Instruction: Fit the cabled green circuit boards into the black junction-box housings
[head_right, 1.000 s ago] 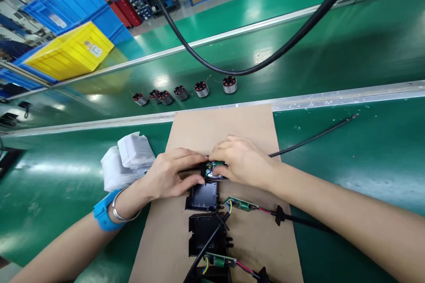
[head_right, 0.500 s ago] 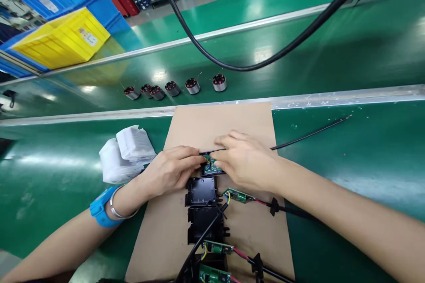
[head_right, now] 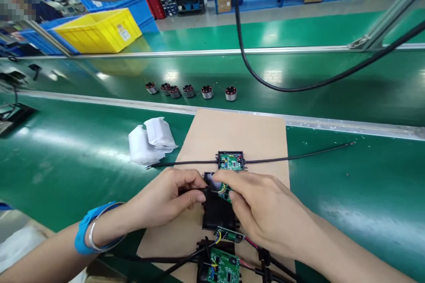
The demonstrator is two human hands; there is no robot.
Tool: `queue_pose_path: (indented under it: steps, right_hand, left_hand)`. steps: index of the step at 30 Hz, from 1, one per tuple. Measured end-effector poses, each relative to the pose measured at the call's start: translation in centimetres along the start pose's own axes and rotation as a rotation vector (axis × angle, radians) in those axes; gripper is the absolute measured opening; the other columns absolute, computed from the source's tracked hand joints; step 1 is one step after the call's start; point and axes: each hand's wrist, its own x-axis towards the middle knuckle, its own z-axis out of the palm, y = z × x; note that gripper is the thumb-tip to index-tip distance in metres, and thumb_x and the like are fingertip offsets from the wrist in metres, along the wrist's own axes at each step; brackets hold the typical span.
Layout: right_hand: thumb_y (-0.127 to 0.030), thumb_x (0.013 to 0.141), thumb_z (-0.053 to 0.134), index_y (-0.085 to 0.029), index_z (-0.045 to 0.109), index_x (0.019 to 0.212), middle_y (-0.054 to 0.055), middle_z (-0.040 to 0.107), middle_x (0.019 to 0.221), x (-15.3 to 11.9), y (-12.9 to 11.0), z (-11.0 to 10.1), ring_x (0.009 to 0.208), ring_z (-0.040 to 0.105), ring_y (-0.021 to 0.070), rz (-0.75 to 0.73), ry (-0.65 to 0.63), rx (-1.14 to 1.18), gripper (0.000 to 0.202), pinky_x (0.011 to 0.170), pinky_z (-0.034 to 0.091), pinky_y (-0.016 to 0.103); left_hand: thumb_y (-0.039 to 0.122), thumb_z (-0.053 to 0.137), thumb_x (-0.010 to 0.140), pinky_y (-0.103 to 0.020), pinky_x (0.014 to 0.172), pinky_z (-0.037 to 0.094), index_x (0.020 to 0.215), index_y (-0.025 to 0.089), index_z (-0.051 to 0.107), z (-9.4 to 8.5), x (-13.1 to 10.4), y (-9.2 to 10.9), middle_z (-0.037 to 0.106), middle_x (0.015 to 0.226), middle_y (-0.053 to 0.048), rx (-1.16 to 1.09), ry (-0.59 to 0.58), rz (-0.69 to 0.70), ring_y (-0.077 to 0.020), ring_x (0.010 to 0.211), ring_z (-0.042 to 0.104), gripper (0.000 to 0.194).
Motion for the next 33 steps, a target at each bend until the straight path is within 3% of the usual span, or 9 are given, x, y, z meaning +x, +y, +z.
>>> queue_pose_path:
  steps: [5,9,12,16,20,23,28,31,33]
  right_hand:
    - [-0.019,0.094,0.042,-0.031,0.061,0.119,0.0,0.069,0.095,2.5,0.4,0.4,0.08,0.065,0.0161,-0.096,-0.063,-0.096,0.034,0.069,0.051,0.028]
    - [-0.018,0.09,0.044,-0.032,0.063,0.119,0.003,0.06,0.084,2.9,0.7,0.8,0.059,0.057,0.0127,-0.102,-0.095,-0.259,0.038,0.054,0.043,0.024]
    - [-0.019,0.089,0.043,-0.034,0.065,0.115,0.006,0.056,0.092,2.8,0.5,1.3,0.046,0.045,0.0085,-0.079,-0.168,-0.381,0.037,0.045,0.031,0.025]
    - [-0.019,0.084,0.047,-0.038,0.061,0.117,0.008,0.054,0.103,2.8,0.5,2.3,0.04,0.032,0.006,-0.069,-0.227,-0.538,0.04,0.046,0.017,0.028]
    - [-0.015,0.08,0.048,-0.032,0.061,0.115,0.009,0.056,0.102,3.2,0.7,2.9,0.044,0.037,0.0093,-0.183,-0.176,-0.675,0.042,0.049,0.01,0.032]
    - [-0.01,0.074,0.048,-0.024,0.064,0.105,0.01,0.058,0.099,3.5,0.0,3.1,0.047,0.045,0.0131,-0.249,-0.195,-0.763,0.037,0.047,0.011,0.032]
    - [-0.009,0.068,0.051,-0.017,0.067,0.087,0.014,0.06,0.097,4.2,-1.9,3.7,0.043,0.043,0.013,-0.283,-0.238,-0.83,0.026,0.041,0.014,0.033]
    - [-0.011,0.07,0.052,-0.016,0.067,0.086,0.015,0.059,0.097,4.6,-2.1,3.9,0.046,0.046,0.0142,-0.238,-0.253,-0.818,0.022,0.039,0.017,0.032]
    - [-0.015,0.076,0.05,-0.018,0.066,0.086,0.015,0.058,0.098,4.6,-1.8,3.8,0.05,0.05,0.0161,-0.18,-0.229,-0.781,0.019,0.04,0.022,0.031]
  left_hand:
    - [0.018,0.052,0.09,-0.027,0.072,0.048,0.095,0.019,0.067,0.1,-0.5,-2.3,0.067,0.088,-0.003,0.187,0.172,0.174,-0.0152,0.082,0.062,0.015]
    - [0.016,0.046,0.091,-0.029,0.066,0.049,0.095,0.016,0.063,1.2,-0.2,-3.6,0.067,0.084,-0.005,0.306,0.116,0.135,-0.0185,0.076,0.064,0.017]
    - [0.016,0.046,0.091,-0.027,0.057,0.046,0.101,0.015,0.056,1.8,-0.3,-4.2,0.067,0.08,-0.003,0.382,0.072,0.113,-0.0171,0.067,0.063,0.015]
    - [0.012,0.046,0.09,-0.025,0.053,0.041,0.091,0.016,0.054,1.9,-0.5,-4.8,0.06,0.072,0.0,0.532,0.103,0.181,-0.0139,0.061,0.056,0.009]
    - [0.011,0.047,0.091,-0.027,0.051,0.04,0.091,0.018,0.055,1.9,-0.5,-5.0,0.057,0.081,-0.001,0.624,0.127,0.211,-0.0146,0.066,0.053,0.01]
    - [0.01,0.049,0.088,-0.03,0.055,0.044,0.09,0.017,0.055,2.3,-0.5,-4.7,0.058,0.085,-0.004,0.778,0.138,0.288,-0.019,0.075,0.052,0.01]
    - [0.004,0.044,0.084,-0.032,0.047,0.04,0.09,0.013,0.056,4.0,-0.8,-4.8,0.055,0.079,-0.006,1.019,0.15,0.421,-0.0196,0.065,0.048,0.015]
    - [0.004,0.044,0.085,-0.032,0.049,0.041,0.088,0.013,0.057,4.2,-0.9,-5.1,0.055,0.077,-0.005,1.019,0.186,0.446,-0.0188,0.064,0.049,0.016]
    - [0.007,0.046,0.087,-0.034,0.055,0.046,0.085,0.014,0.057,3.5,-0.9,-4.9,0.055,0.076,-0.004,0.969,0.196,0.387,-0.0189,0.066,0.05,0.013]
